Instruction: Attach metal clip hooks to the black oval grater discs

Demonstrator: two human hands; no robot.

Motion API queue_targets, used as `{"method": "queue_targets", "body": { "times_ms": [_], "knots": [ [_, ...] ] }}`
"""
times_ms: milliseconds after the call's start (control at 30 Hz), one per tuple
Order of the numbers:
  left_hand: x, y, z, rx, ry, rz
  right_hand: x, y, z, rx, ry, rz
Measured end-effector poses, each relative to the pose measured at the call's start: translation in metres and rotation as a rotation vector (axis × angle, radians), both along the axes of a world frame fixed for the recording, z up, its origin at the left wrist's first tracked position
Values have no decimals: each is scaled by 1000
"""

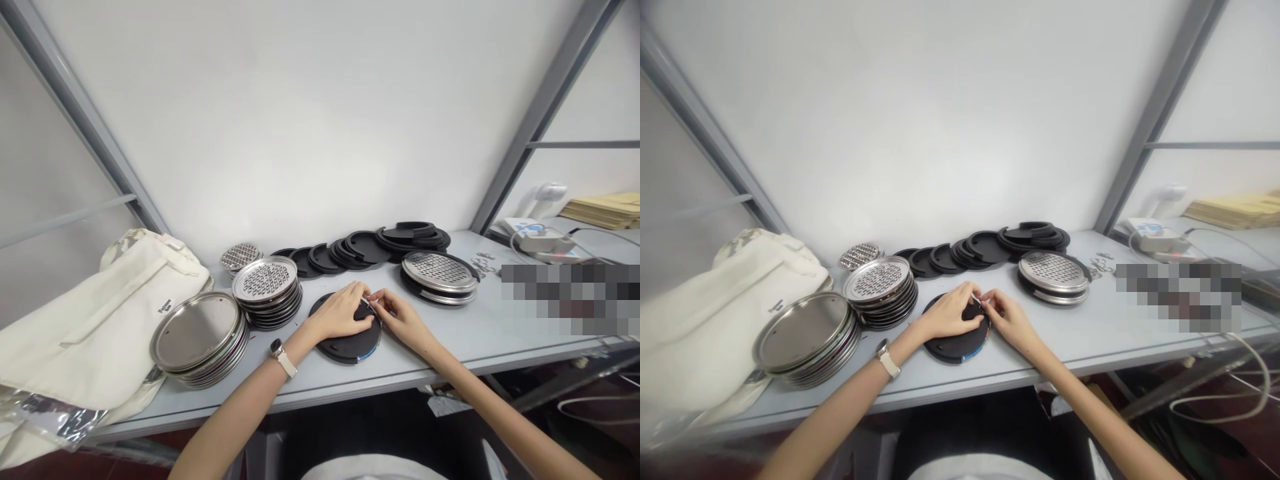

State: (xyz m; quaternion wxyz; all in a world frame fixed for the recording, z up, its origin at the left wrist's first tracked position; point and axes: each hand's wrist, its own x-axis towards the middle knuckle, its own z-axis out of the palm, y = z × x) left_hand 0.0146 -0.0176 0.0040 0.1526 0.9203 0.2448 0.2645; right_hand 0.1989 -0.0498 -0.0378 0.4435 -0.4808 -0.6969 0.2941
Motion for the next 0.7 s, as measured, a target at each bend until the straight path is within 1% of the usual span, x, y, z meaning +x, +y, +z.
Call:
{"method": "queue_targets", "body": {
  "times_ms": [233, 433, 567, 700],
  "knots": [
    [0, 0, 0, -78, -21, -53, -1, 1, -2, 21, 62, 25],
    [1, 1, 0, -96, -41, -92, -1, -2, 0, 26, 62, 61],
    [1, 2, -1, -42, -15, -86, 0, -2, -2, 18, 57, 47],
    [0, 2, 0, 31, 30, -78, 4, -3, -6, -28, 73, 60]
  ]
}}
